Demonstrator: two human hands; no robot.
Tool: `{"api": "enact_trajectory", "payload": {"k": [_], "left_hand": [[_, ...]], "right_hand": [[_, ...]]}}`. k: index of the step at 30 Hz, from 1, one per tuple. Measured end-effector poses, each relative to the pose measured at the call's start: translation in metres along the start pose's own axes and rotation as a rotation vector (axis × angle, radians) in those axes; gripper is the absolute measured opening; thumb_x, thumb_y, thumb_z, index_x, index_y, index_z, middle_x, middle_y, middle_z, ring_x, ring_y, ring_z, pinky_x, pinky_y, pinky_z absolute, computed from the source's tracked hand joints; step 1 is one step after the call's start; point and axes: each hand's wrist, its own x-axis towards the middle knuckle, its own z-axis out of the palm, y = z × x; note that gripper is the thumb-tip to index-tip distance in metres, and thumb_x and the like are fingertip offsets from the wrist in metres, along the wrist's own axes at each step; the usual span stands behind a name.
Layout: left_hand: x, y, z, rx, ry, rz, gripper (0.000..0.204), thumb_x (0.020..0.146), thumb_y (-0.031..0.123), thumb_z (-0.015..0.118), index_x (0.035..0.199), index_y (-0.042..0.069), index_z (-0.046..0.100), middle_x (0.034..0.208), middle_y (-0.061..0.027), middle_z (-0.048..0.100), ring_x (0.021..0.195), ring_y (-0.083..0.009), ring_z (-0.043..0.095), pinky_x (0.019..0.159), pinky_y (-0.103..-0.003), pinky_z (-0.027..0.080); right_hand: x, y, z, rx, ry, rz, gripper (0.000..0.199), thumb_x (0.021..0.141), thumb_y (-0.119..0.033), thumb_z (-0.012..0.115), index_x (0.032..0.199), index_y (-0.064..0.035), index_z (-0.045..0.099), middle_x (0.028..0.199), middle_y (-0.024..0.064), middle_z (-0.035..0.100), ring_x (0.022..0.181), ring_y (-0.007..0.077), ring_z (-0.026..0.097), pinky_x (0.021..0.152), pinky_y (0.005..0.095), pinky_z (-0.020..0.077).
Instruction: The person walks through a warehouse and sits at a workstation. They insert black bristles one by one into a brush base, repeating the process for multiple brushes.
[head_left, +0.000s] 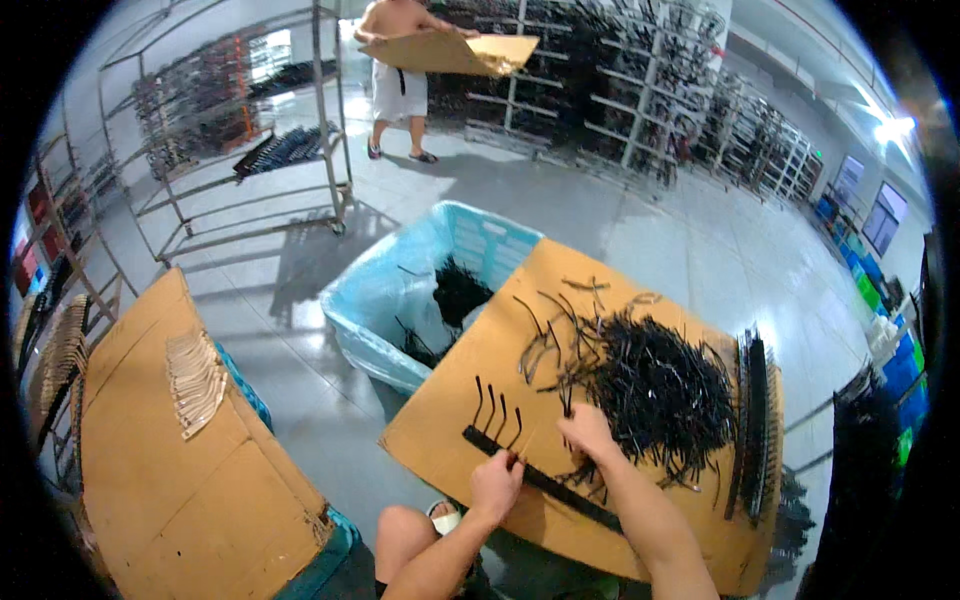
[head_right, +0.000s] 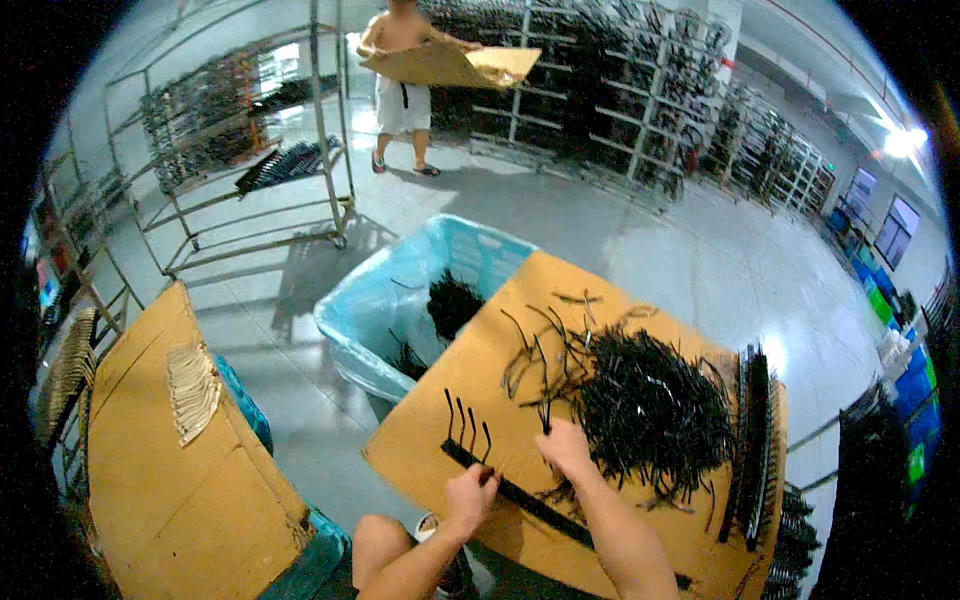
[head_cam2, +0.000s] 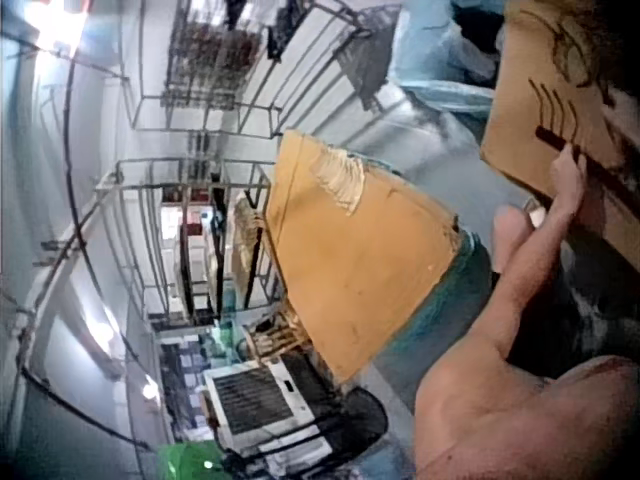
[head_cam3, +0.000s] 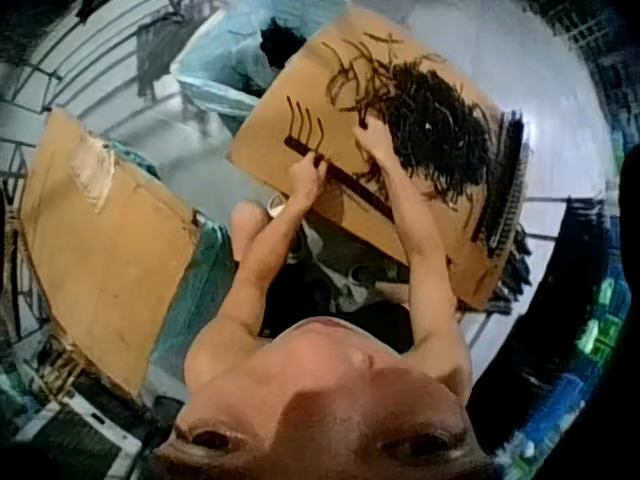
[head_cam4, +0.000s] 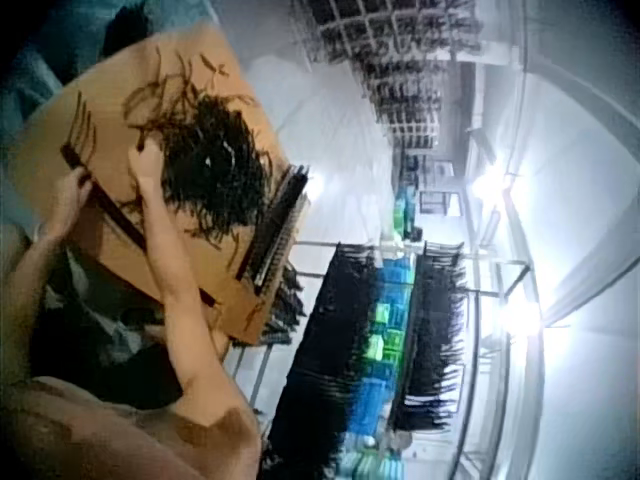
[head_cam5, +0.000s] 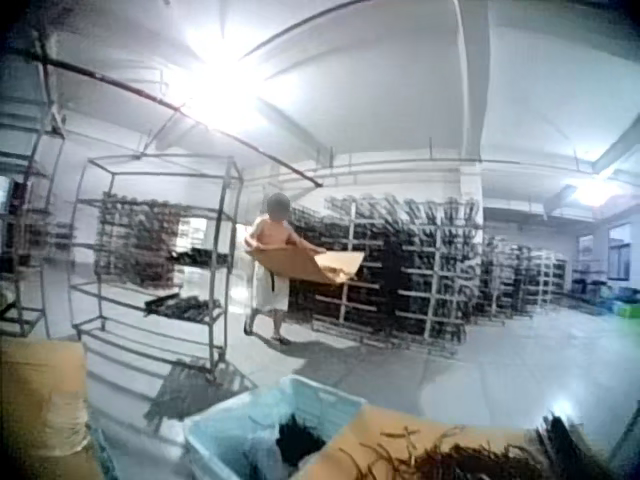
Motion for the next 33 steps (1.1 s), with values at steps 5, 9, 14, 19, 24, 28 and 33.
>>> {"api": "enact_trajectory", "payload": {"k": [5, 9, 14, 19, 24, 28, 33], "left_hand": [[0.003, -0.006, 0.000, -0.005, 0.087, 0.158, 0.018, 0.084, 0.022, 0.065, 0.090, 0.005, 0.065, 0.075, -0.0204, 0.066, 0.071, -0.0401, 0.064, 0.064, -0.047, 0.050], [-0.001, -0.003, -0.001, 0.059, 0.114, 0.254, 0.014, 0.085, 0.017, 0.065, 0.081, 0.004, 0.063, 0.076, -0.0142, 0.063, 0.070, -0.0340, 0.062, 0.061, -0.042, 0.048], [-0.005, -0.003, -0.002, 0.061, 0.132, 0.328, 0.011, 0.085, 0.015, 0.064, 0.081, 0.006, 0.061, 0.075, -0.0123, 0.062, 0.068, -0.0316, 0.061, 0.059, -0.041, 0.047], [-0.004, -0.006, -0.007, 0.072, 0.110, 0.327, 0.011, 0.085, 0.015, 0.063, 0.081, 0.005, 0.060, 0.074, -0.0124, 0.061, 0.069, -0.0323, 0.060, 0.059, -0.042, 0.047], [-0.002, -0.005, -0.001, 0.087, 0.092, 0.312, 0.012, 0.085, 0.016, 0.064, 0.081, 0.006, 0.059, 0.074, -0.0126, 0.061, 0.067, -0.0337, 0.060, 0.058, -0.042, 0.047], [-0.003, -0.006, -0.002, 0.081, 0.091, 0.297, 0.014, 0.085, 0.016, 0.064, 0.079, 0.005, 0.058, 0.073, -0.0125, 0.060, 0.067, -0.0345, 0.059, 0.057, -0.043, 0.046], [-0.002, -0.008, -0.006, 0.100, 0.102, 0.297, 0.017, 0.085, 0.016, 0.064, 0.076, 0.005, 0.056, 0.073, -0.0129, 0.059, 0.066, -0.0347, 0.058, 0.057, -0.044, 0.046]], "right_hand": [[-0.011, -0.005, 0.009, 0.237, 0.169, -0.084, 0.031, 0.080, -0.022, 0.061, 0.099, 0.0016, 0.064, 0.090, 0.0196, 0.068, 0.085, 0.0317, 0.066, 0.075, 0.0358, 0.0504], [-0.020, 0.008, 0.023, 0.548, -0.100, 0.065, 0.026, 0.086, -0.020, 0.062, 0.104, -0.0021, 0.064, 0.085, 0.0105, 0.065, 0.074, 0.0162, 0.062, 0.065, 0.0294, 0.0499], [-0.061, -0.004, 0.041, 0.856, -0.086, -0.079, 0.020, 0.088, -0.013, 0.063, 0.103, 0.0010, 0.063, 0.087, 0.0033, 0.065, 0.077, 0.0101, 0.061, 0.069, 0.0237, 0.0493], [-0.074, -0.012, 0.050, 0.938, -0.008, -0.088, 0.019, 0.089, -0.012, 0.061, 0.103, 0.0010, 0.062, 0.086, 0.0031, 0.065, 0.077, 0.0094, 0.061, 0.069, 0.0241, 0.0491], [-0.072, -0.007, 0.049, 0.977, -0.003, -0.088, 0.016, 0.090, -0.010, 0.061, 0.103, -0.0005, 0.062, 0.085, 0.0024, 0.064, 0.075, 0.0087, 0.060, 0.068, 0.0231, 0.0490], [-0.078, -0.016, 0.043, 1.049, -0.042, -0.079, 0.015, 0.090, -0.008, 0.060, 0.102, 0.0003, 0.062, 0.087, 0.0027, 0.064, 0.077, 0.0083, 0.059, 0.071, 0.0230, 0.0485], [-0.070, -0.007, 0.054, 0.951, -0.044, -0.263, 0.013, 0.091, -0.008, 0.059, 0.100, -0.0004, 0.063, 0.091, 0.0018, 0.063, 0.079, 0.0083, 0.058, 0.071, 0.0231, 0.0476]]}}
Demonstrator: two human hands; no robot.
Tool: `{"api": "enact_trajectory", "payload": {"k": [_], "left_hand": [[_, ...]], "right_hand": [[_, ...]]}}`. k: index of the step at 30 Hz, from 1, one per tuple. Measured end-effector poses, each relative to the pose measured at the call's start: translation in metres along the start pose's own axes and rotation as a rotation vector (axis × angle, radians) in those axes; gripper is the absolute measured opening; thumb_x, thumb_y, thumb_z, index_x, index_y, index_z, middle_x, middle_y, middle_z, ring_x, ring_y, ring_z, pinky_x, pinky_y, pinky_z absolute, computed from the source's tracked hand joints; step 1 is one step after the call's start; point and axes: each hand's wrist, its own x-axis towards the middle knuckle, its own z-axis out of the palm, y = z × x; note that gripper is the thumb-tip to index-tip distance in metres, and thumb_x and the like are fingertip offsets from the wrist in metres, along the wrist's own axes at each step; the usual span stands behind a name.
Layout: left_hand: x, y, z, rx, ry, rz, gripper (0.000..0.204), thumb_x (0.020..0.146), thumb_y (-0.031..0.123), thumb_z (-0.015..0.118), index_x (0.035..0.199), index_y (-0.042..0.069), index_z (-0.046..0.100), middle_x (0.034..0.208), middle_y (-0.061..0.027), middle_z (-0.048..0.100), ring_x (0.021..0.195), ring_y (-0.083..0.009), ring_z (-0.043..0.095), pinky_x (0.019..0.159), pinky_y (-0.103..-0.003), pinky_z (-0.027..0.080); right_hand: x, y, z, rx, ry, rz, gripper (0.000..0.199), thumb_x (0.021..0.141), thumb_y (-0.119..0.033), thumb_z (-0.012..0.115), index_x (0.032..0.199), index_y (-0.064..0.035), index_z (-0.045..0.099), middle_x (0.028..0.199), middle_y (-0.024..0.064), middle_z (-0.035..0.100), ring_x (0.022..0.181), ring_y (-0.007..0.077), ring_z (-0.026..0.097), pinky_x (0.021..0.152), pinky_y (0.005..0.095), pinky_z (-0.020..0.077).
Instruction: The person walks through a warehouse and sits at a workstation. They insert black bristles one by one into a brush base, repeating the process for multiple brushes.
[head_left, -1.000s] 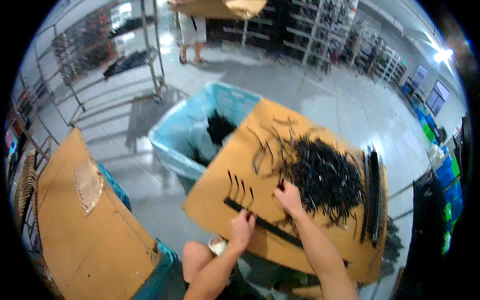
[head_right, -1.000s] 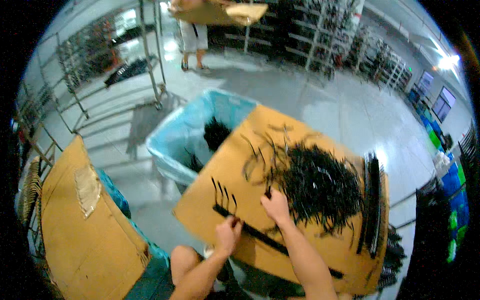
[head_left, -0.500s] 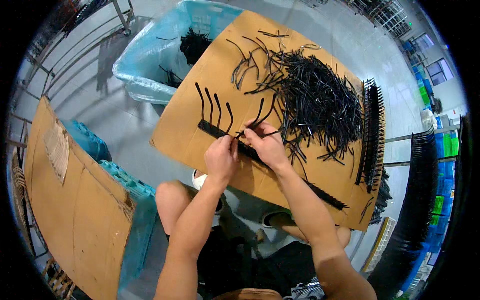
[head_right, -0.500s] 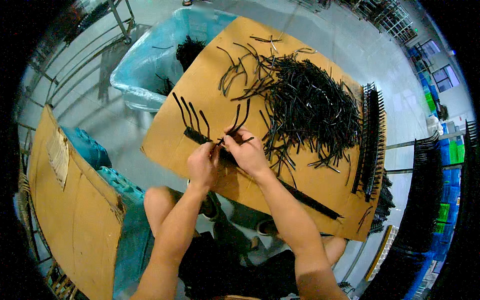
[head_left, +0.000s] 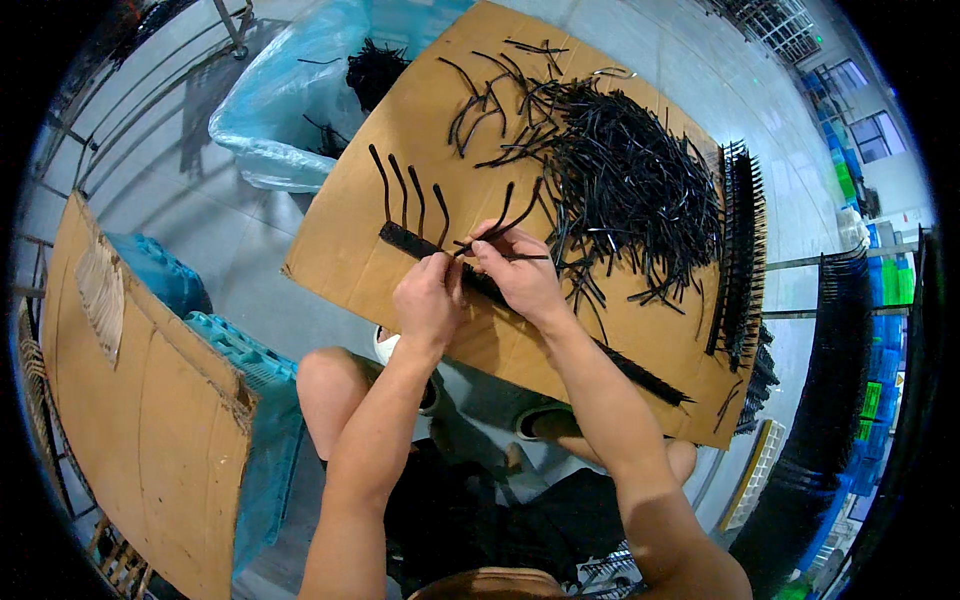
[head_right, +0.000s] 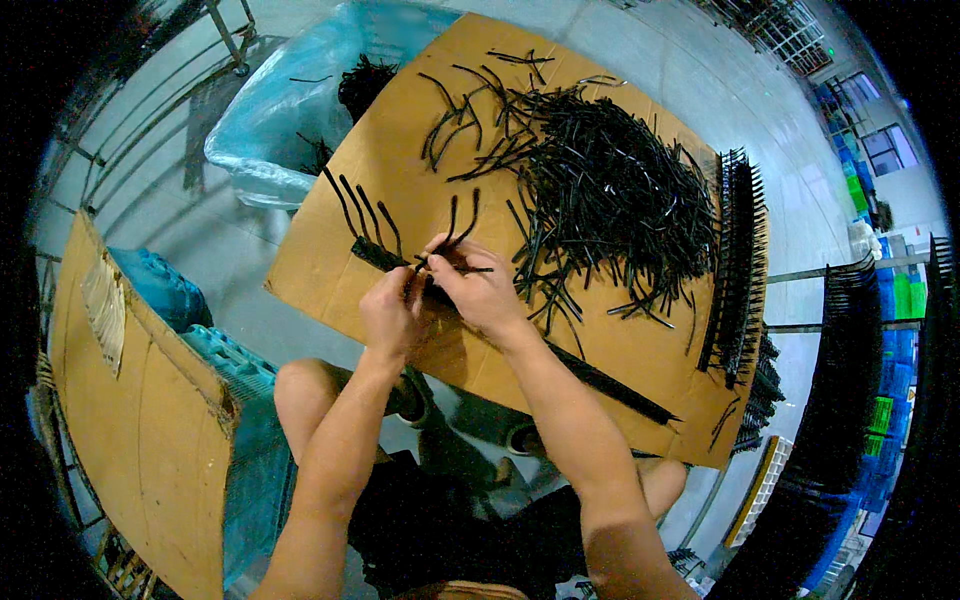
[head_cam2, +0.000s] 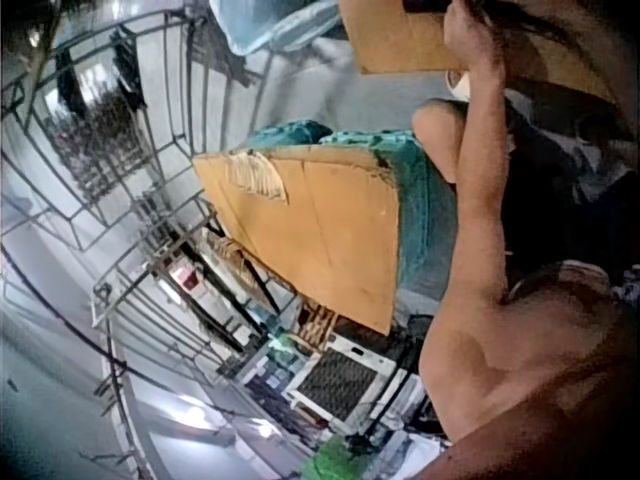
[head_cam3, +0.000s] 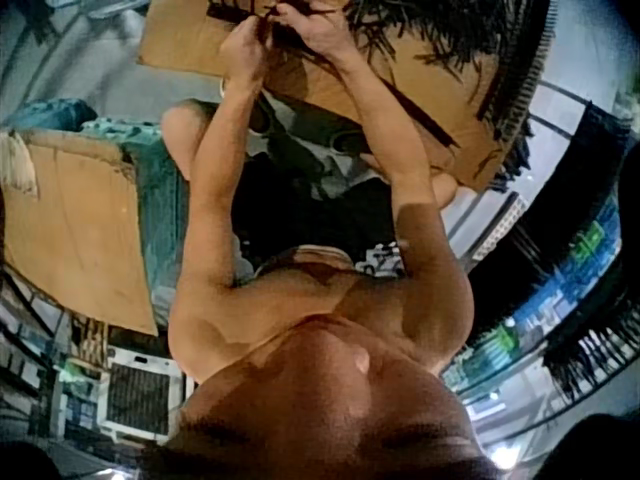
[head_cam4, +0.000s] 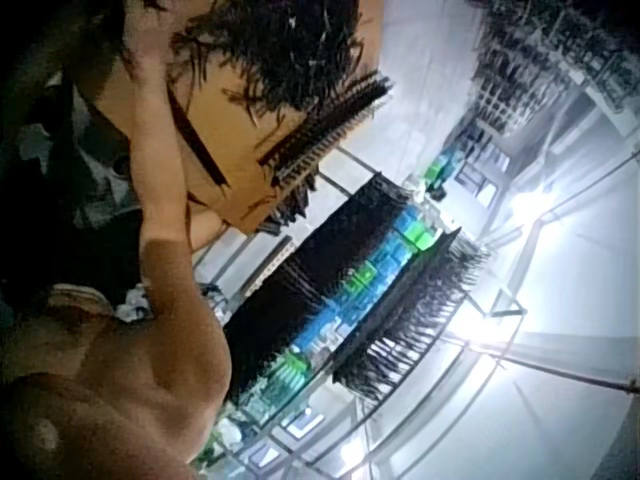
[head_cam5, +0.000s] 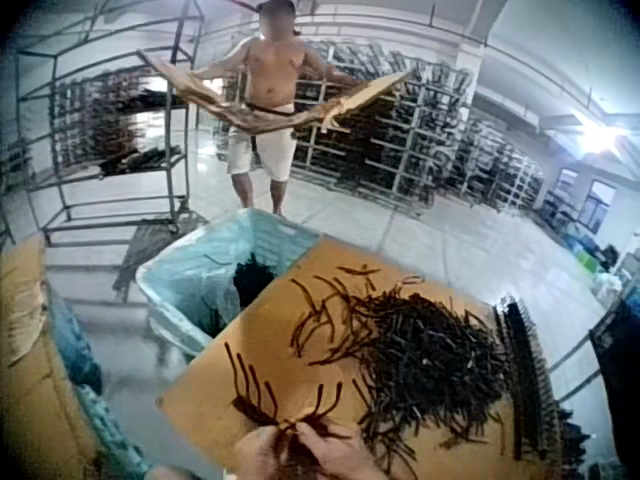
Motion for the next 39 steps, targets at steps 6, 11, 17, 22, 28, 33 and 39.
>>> {"api": "enact_trajectory", "payload": {"k": [6, 11, 17, 22, 28, 33, 39], "left_hand": [[0.001, 0.005, 0.003, 0.036, -0.030, 0.014, 0.016, 0.085, 0.016, 0.063, 0.077, 0.005, 0.057, 0.073, -0.0133, 0.059, 0.067, -0.0349, 0.058, 0.058, -0.045, 0.046], [0.000, 0.001, 0.003, -0.035, -0.012, 0.001, 0.009, 0.082, 0.009, 0.065, 0.090, 0.005, 0.064, 0.080, -0.0153, 0.064, 0.071, -0.0344, 0.063, 0.061, -0.041, 0.049], [-0.011, 0.010, 0.003, 0.031, -0.097, -0.165, 0.018, 0.083, 0.017, 0.066, 0.095, 0.004, 0.065, 0.088, -0.0142, 0.067, 0.074, -0.0342, 0.064, 0.064, -0.042, 0.052], [-0.013, 0.014, 0.006, 0.059, -0.083, -0.035, 0.023, 0.083, 0.016, 0.068, 0.103, 0.005, 0.065, 0.088, -0.0157, 0.070, 0.070, -0.0324, 0.067, 0.062, -0.041, 0.054], [-0.012, 0.013, 0.007, 0.033, -0.090, 0.000, 0.013, 0.084, 0.016, 0.064, 0.089, 0.004, 0.066, 0.083, -0.0145, 0.067, 0.072, -0.0360, 0.064, 0.061, -0.043, 0.051], [-0.009, 0.020, 0.006, 0.050, -0.107, 0.028, 0.011, 0.084, 0.015, 0.064, 0.087, 0.004, 0.066, 0.080, -0.0145, 0.066, 0.072, -0.0356, 0.063, 0.060, -0.044, 0.050], [-0.007, 0.019, 0.012, 0.016, -0.087, 0.036, 0.010, 0.084, 0.014, 0.061, 0.086, 0.006, 0.067, 0.079, -0.0153, 0.065, 0.073, -0.0351, 0.062, 0.062, -0.045, 0.049]], "right_hand": [[0.002, -0.002, -0.009, 0.090, 0.016, 0.126, 0.013, 0.091, -0.010, 0.059, 0.100, -0.0002, 0.061, 0.087, 0.0008, 0.063, 0.079, 0.0107, 0.057, 0.070, 0.0261, 0.0480], [0.000, -0.007, -0.004, -0.169, -0.010, -0.046, 0.014, 0.088, -0.008, 0.060, 0.101, -0.0009, 0.061, 0.082, 0.0070, 0.063, 0.075, 0.0178, 0.061, 0.066, 0.0314, 0.0490], [0.001, -0.011, -0.006, -0.404, -0.021, -0.090, 0.015, 0.086, -0.007, 0.064, 0.099, -0.0001, 0.063, 0.089, 0.0127, 0.065, 0.081, 0.0256, 0.061, 0.069, 0.0312, 0.0495], [-0.010, -0.012, -0.013, -0.061, 0.069, 0.124, 0.015, 0.091, -0.008, 0.063, 0.103, -0.0002, 0.065, 0.090, 0.0042, 0.066, 0.081, 0.0104, 0.061, 0.070, 0.0235, 0.0479], [-0.016, -0.004, -0.015, -0.263, -0.004, -0.070, 0.015, 0.088, -0.007, 0.064, 0.102, -0.0004, 0.063, 0.088, 0.0072, 0.067, 0.080, 0.0124, 0.062, 0.070, 0.0269, 0.0488], [-0.016, -0.012, -0.020, -0.260, -0.043, -0.107, 0.017, 0.086, -0.007, 0.064, 0.101, 0.0000, 0.062, 0.088, 0.0115, 0.068, 0.078, 0.0185, 0.064, 0.069, 0.0300, 0.0501], [-0.011, -0.007, -0.018, -0.441, -0.009, -0.137, 0.018, 0.084, -0.008, 0.066, 0.098, 0.0010, 0.062, 0.084, 0.0140, 0.068, 0.074, 0.0212, 0.065, 0.068, 0.0318, 0.0505]]}}
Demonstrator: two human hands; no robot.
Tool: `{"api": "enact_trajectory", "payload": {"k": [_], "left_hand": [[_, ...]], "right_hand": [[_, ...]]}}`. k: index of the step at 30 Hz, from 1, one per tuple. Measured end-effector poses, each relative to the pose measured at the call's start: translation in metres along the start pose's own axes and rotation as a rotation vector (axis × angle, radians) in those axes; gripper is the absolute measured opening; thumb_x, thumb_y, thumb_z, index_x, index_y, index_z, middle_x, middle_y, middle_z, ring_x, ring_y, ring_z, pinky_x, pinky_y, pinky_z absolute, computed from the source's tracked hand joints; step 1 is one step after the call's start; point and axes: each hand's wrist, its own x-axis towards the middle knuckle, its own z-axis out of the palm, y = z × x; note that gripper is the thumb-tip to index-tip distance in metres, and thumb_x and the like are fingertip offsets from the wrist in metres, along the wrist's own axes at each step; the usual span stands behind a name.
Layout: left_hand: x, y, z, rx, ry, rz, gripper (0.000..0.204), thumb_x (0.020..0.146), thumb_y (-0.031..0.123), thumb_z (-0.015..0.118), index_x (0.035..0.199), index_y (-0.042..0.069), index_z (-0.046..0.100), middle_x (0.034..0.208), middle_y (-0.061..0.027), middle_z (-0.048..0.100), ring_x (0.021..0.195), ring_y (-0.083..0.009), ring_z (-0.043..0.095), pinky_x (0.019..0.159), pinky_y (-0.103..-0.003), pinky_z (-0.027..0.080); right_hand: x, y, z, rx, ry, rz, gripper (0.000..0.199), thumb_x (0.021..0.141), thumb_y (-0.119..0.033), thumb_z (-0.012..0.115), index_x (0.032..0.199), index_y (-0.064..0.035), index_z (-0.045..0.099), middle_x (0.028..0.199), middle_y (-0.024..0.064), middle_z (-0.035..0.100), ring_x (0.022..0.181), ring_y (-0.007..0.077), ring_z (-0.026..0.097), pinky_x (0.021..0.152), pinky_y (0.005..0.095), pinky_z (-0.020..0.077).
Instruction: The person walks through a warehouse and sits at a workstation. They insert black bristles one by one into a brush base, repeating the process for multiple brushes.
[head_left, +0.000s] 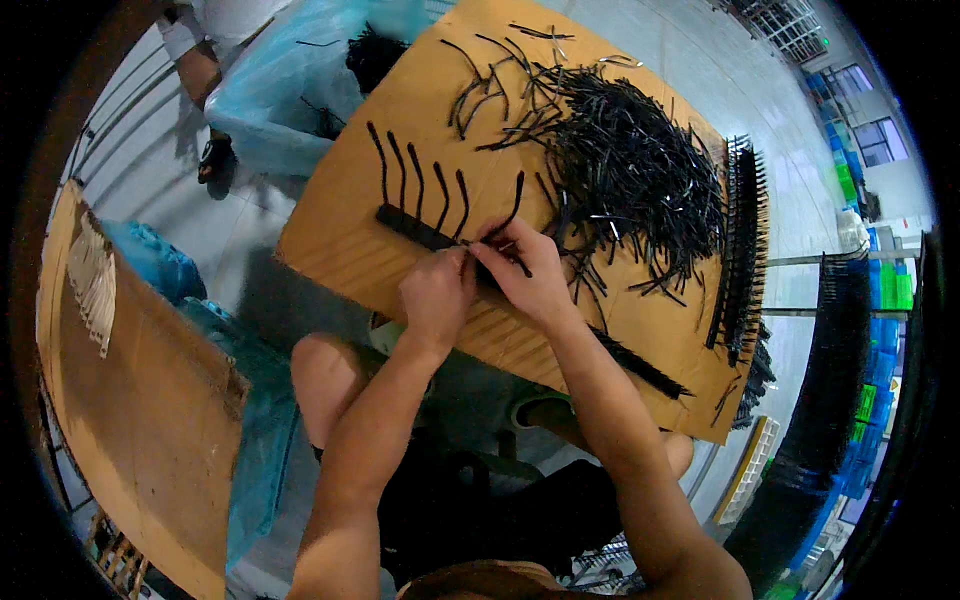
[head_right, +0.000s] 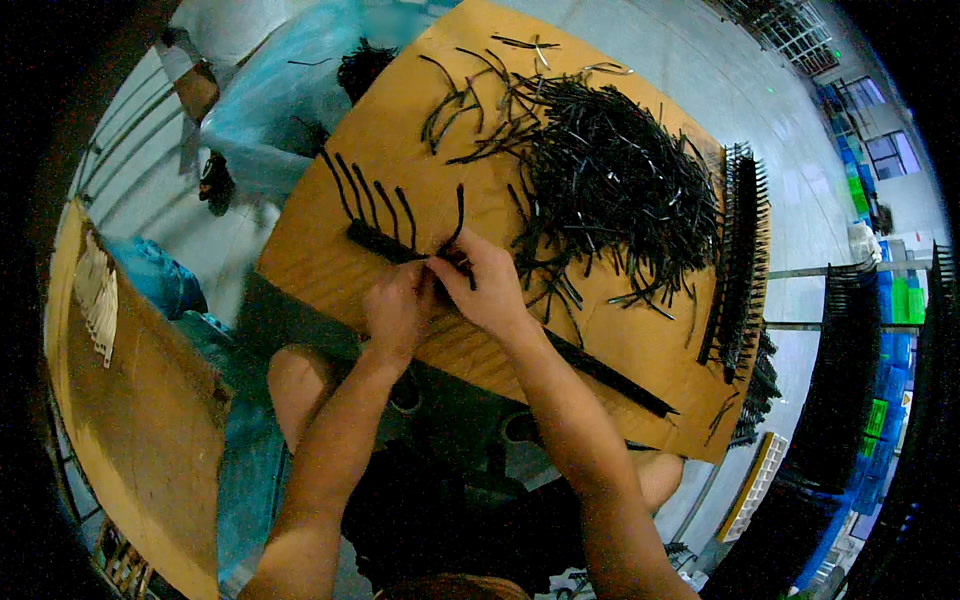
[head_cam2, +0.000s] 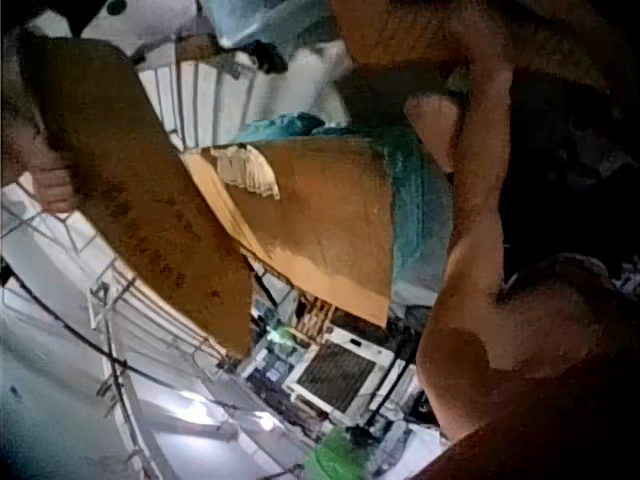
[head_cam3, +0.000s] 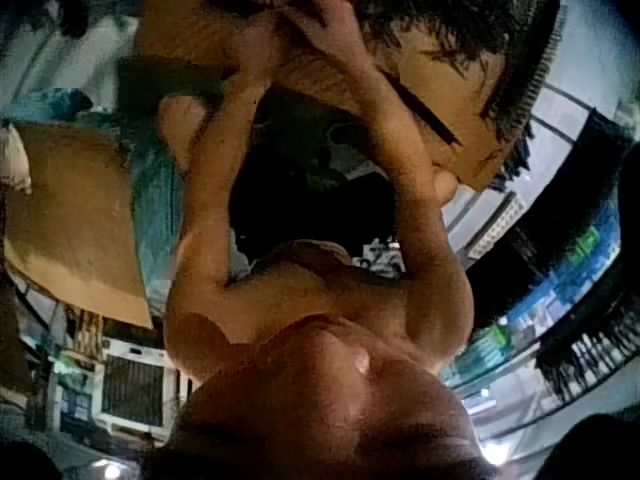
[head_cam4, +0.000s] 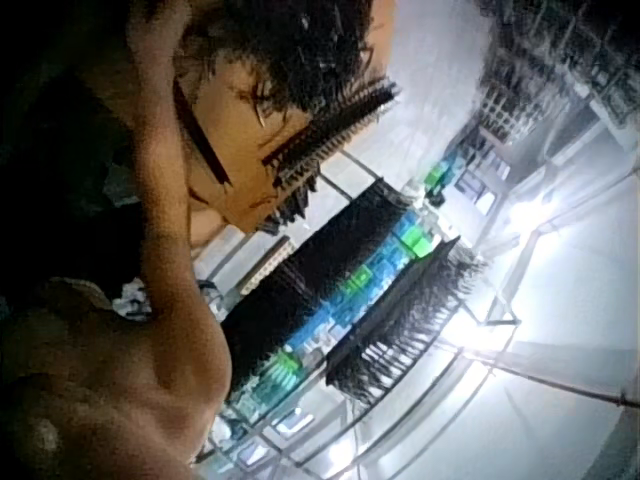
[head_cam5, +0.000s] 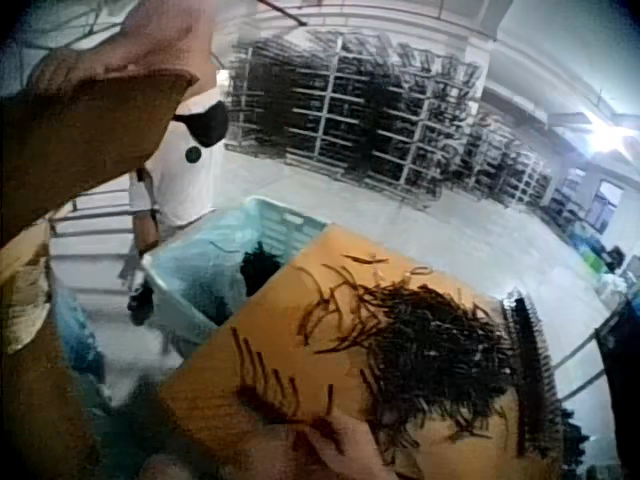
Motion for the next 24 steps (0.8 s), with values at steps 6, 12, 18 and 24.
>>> {"api": "enact_trajectory", "payload": {"k": [6, 12, 18, 24], "left_hand": [[-0.008, -0.009, -0.004, -0.065, -0.145, -0.083, 0.013, 0.084, 0.015, 0.054, 0.086, 0.007, 0.064, 0.083, -0.0146, 0.065, 0.080, -0.0344, 0.063, 0.068, -0.046, 0.050], [-0.018, -0.006, -0.005, 0.011, -0.038, -0.120, 0.012, 0.081, 0.015, 0.062, 0.086, 0.004, 0.061, 0.082, -0.0164, 0.065, 0.075, -0.0372, 0.062, 0.065, -0.045, 0.050], [-0.023, 0.009, 0.014, -0.120, -0.095, -0.066, 0.014, 0.082, 0.017, 0.061, 0.083, 0.003, 0.059, 0.081, -0.0155, 0.062, 0.076, -0.0358, 0.060, 0.064, -0.045, 0.049], [-0.021, 0.001, 0.027, -0.007, -0.047, 0.003, 0.017, 0.084, 0.022, 0.063, 0.081, 0.006, 0.061, 0.075, -0.0116, 0.061, 0.074, -0.0306, 0.062, 0.062, -0.042, 0.052]], "right_hand": [[-0.006, -0.018, 0.006, -0.244, -0.117, 0.039, 0.014, 0.084, -0.008, 0.064, 0.095, 0.0004, 0.063, 0.088, 0.0170, 0.067, 0.079, 0.0281, 0.065, 0.070, 0.0355, 0.0505], [-0.013, -0.013, -0.001, -0.042, -0.158, 0.098, 0.018, 0.085, -0.006, 0.064, 0.101, 0.0033, 0.061, 0.085, 0.0092, 0.064, 0.081, 0.0165, 0.060, 0.075, 0.0296, 0.0473], [-0.017, 0.022, -0.025, 0.245, 0.020, 0.237, 0.019, 0.085, -0.002, 0.065, 0.103, -0.0003, 0.058, 0.094, 0.0041, 0.062, 0.084, 0.0123, 0.058, 0.075, 0.0258, 0.0479], [-0.017, 0.015, -0.011, 0.153, 0.115, 0.225, 0.023, 0.090, -0.007, 0.061, 0.110, -0.0022, 0.051, 0.096, 0.0041, 0.057, 0.084, 0.0121, 0.054, 0.075, 0.0262, 0.0453]]}}
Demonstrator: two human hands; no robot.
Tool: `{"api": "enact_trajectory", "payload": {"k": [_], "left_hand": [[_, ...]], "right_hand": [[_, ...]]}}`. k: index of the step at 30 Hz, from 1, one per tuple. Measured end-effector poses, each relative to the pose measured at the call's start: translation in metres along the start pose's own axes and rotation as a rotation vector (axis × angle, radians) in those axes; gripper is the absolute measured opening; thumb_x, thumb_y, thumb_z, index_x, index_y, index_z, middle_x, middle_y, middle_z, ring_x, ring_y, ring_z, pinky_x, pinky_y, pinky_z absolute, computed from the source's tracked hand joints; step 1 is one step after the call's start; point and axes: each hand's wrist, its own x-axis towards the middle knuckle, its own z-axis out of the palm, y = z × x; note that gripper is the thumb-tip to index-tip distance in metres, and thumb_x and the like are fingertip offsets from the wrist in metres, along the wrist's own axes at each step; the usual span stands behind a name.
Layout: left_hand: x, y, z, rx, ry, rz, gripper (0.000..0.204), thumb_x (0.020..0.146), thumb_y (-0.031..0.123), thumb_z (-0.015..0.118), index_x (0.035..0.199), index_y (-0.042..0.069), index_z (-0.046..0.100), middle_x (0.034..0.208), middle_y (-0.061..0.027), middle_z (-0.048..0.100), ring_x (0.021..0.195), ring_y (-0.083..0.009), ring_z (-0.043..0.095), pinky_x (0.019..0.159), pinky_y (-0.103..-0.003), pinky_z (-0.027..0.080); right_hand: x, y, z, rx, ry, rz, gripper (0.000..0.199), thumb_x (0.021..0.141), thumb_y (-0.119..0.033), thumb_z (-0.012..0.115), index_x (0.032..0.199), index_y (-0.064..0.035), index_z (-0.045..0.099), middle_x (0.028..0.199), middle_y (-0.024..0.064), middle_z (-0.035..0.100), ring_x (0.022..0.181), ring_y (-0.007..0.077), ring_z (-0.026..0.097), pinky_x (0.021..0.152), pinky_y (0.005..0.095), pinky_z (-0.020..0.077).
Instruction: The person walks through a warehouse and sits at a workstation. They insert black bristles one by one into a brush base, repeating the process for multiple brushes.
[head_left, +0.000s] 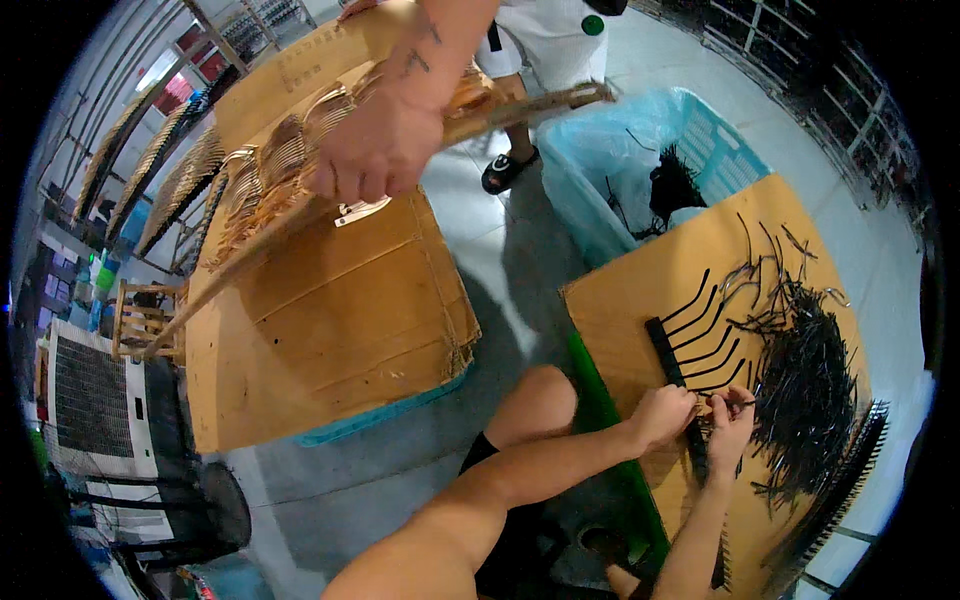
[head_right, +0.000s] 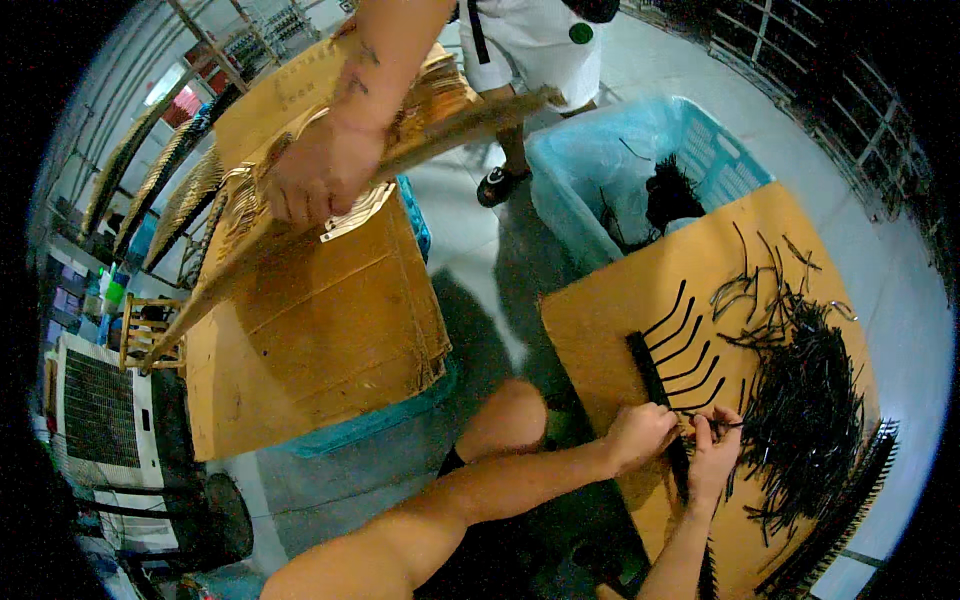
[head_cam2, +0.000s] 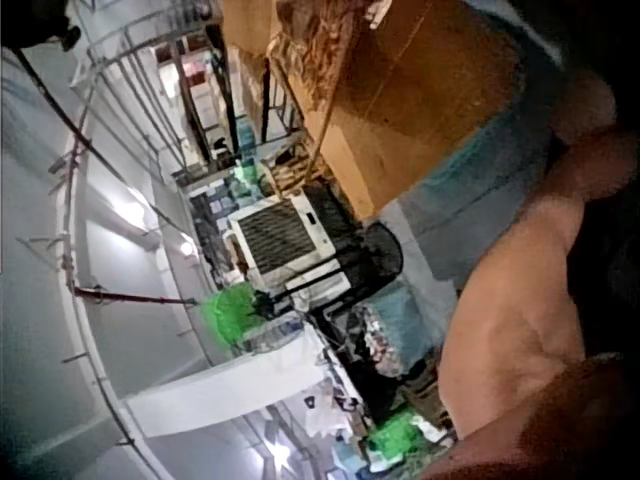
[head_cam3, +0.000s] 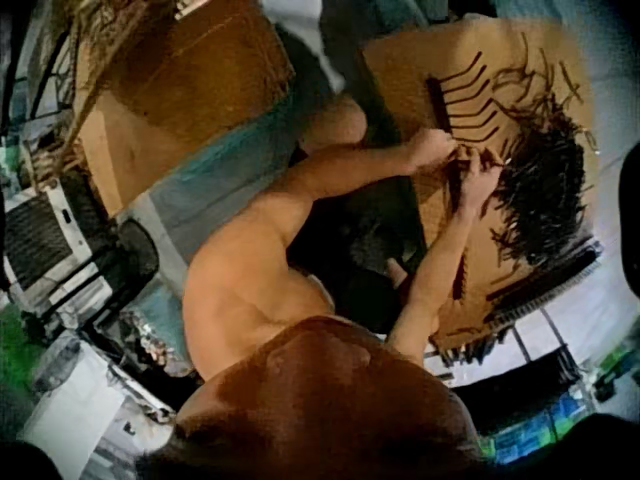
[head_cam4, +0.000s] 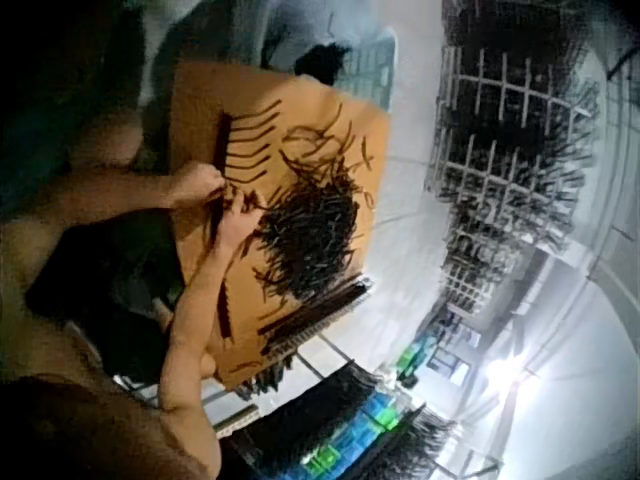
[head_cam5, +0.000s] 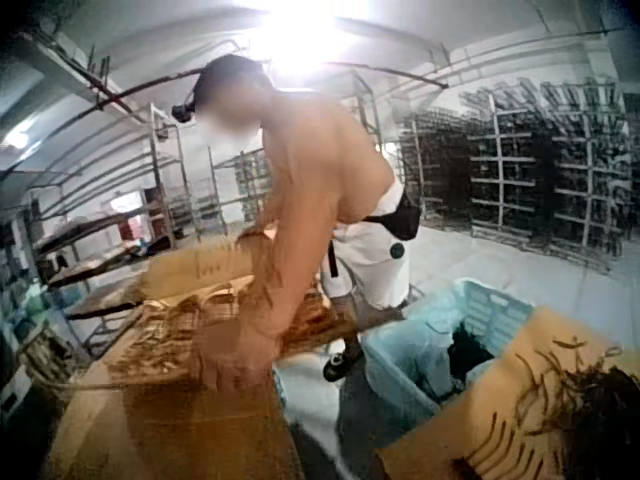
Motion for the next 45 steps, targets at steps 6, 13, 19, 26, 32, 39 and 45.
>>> {"api": "enact_trajectory", "payload": {"k": [6, 13, 19, 26, 32, 39, 45], "left_hand": [[0.001, 0.009, -0.034, 0.035, -0.131, -0.072, 0.020, 0.086, 0.025, 0.061, 0.083, 0.006, 0.062, 0.077, -0.0134, 0.062, 0.077, -0.0321, 0.064, 0.066, -0.043, 0.053], [-0.003, 0.022, -0.173, -0.173, -0.149, -0.379, 0.029, 0.088, 0.032, 0.057, 0.096, 0.006, 0.068, 0.090, -0.0177, 0.067, 0.087, -0.0364, 0.064, 0.073, -0.044, 0.052], [-0.066, -0.040, -0.305, 0.364, 0.286, -0.736, 0.032, 0.090, 0.036, 0.056, 0.107, 0.009, 0.065, 0.097, -0.0203, 0.066, 0.087, -0.0381, 0.065, 0.076, -0.046, 0.052], [-0.090, -0.148, -0.359, 0.688, 0.296, -0.766, 0.060, 0.092, 0.044, 0.050, 0.138, 0.005, 0.043, 0.147, -0.0159, 0.035, 0.135, -0.0358, 0.030, 0.110, -0.045, 0.030], [-0.084, -0.229, -0.339, 0.556, 0.327, -0.781, 0.065, 0.089, 0.048, 0.052, 0.139, 0.007, 0.042, 0.151, -0.0125, 0.031, 0.140, -0.0346, 0.024, 0.111, -0.044, 0.030], [-0.085, -0.277, -0.366, 0.338, 0.415, -0.725, 0.050, 0.091, 0.026, 0.059, 0.136, 0.011, 0.043, 0.131, -0.0142, 0.051, 0.122, -0.0304, 0.047, 0.102, -0.040, 0.038], [-0.079, -0.241, -0.372, 0.115, 0.471, -0.466, 0.047, 0.090, 0.021, 0.060, 0.133, 0.009, 0.045, 0.126, -0.0133, 0.054, 0.116, -0.0276, 0.050, 0.099, -0.038, 0.040]], "right_hand": [[-0.002, 0.014, 0.003, -0.114, -0.021, -0.117, 0.023, 0.095, -0.010, 0.056, 0.113, 0.0002, 0.048, 0.093, 0.0055, 0.056, 0.081, 0.0135, 0.051, 0.075, 0.0262, 0.0428], [0.005, 0.026, 0.001, -0.180, -0.065, -0.195, 0.024, 0.096, -0.011, 0.054, 0.116, 0.0014, 0.048, 0.094, 0.0081, 0.057, 0.082, 0.0165, 0.052, 0.075, 0.0287, 0.0437], [0.004, 0.016, -0.001, -0.265, -0.005, -0.207, 0.026, 0.096, -0.012, 0.054, 0.119, -0.0008, 0.050, 0.096, 0.0088, 0.056, 0.082, 0.0191, 0.052, 0.074, 0.0316, 0.0441], [0.010, 0.017, 0.001, -0.280, 0.044, -0.343, 0.028, 0.094, -0.011, 0.054, 0.119, -0.0007, 0.050, 0.096, 0.0099, 0.056, 0.083, 0.0219, 0.054, 0.077, 0.0327, 0.0447], [-0.009, 0.008, -0.008, -0.280, 0.053, -0.278, 0.027, 0.094, -0.010, 0.053, 0.119, -0.0007, 0.049, 0.096, 0.0094, 0.056, 0.085, 0.0202, 0.055, 0.077, 0.0319, 0.0451], [-0.037, -0.003, -0.013, -0.347, 0.058, -0.356, 0.025, 0.096, -0.013, 0.052, 0.116, 0.0008, 0.049, 0.096, 0.0100, 0.056, 0.083, 0.0199, 0.053, 0.076, 0.0323, 0.0444], [-0.057, -0.023, -0.014, -0.327, 0.074, -0.263, 0.026, 0.098, -0.014, 0.051, 0.120, -0.0020, 0.050, 0.100, 0.0088, 0.056, 0.089, 0.0202, 0.055, 0.080, 0.0314, 0.0444]]}}
